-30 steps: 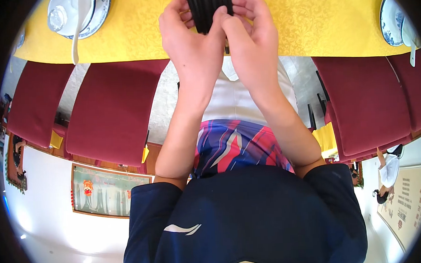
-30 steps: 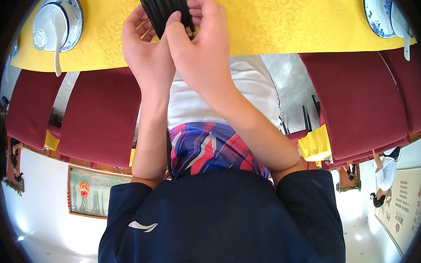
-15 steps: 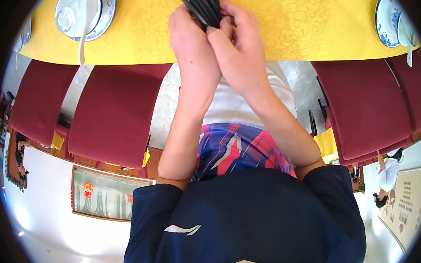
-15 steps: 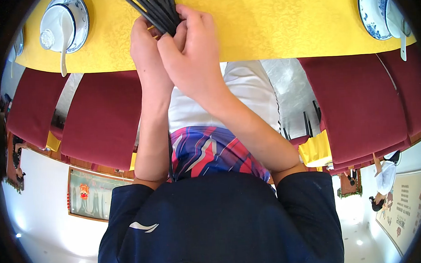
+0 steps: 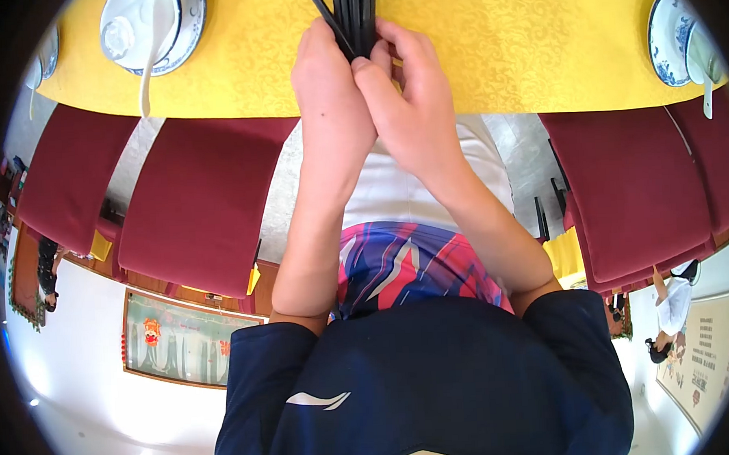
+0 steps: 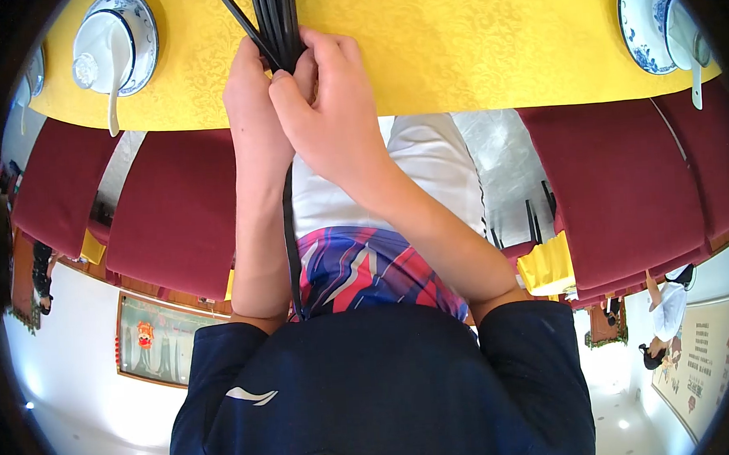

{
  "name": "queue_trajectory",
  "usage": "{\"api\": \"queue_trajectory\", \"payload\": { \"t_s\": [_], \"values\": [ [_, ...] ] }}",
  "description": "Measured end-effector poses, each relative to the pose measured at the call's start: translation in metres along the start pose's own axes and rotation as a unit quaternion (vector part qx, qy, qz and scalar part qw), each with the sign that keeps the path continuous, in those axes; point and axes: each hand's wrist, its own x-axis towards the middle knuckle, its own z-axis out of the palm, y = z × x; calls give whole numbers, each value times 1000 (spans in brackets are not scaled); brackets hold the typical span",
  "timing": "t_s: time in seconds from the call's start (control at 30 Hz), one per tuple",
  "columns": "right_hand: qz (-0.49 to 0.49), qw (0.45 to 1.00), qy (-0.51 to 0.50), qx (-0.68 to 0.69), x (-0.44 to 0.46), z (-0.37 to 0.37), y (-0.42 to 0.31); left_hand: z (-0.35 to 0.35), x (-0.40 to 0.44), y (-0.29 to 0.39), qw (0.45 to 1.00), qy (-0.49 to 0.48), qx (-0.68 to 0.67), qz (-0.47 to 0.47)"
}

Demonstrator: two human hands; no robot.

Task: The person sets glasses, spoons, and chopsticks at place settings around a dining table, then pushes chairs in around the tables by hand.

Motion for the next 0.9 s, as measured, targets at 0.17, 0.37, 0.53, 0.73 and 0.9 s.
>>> {"api": "queue_trajectory", "payload": {
  "t_s": [0.17,0.37,0.53,0.73,0.9],
  "values": [
    [4,997,27,77,10,3,7,1,2,-7,998,1,35,60],
    [65,996,-18,50,8,-7,0,1,-5,9,998,-56,-21,-28],
    [-6,999,-28,-28,13,-15,-5,-1,-4,1,996,-78,-17,-31],
    [0,995,-21,97,39,-13,-6,-5,-17,-4,992,-65,-105,-1],
    [176,869,-253,386,55,-33,-58,2,-50,-23,993,-96,-58,20]
  ]
}}
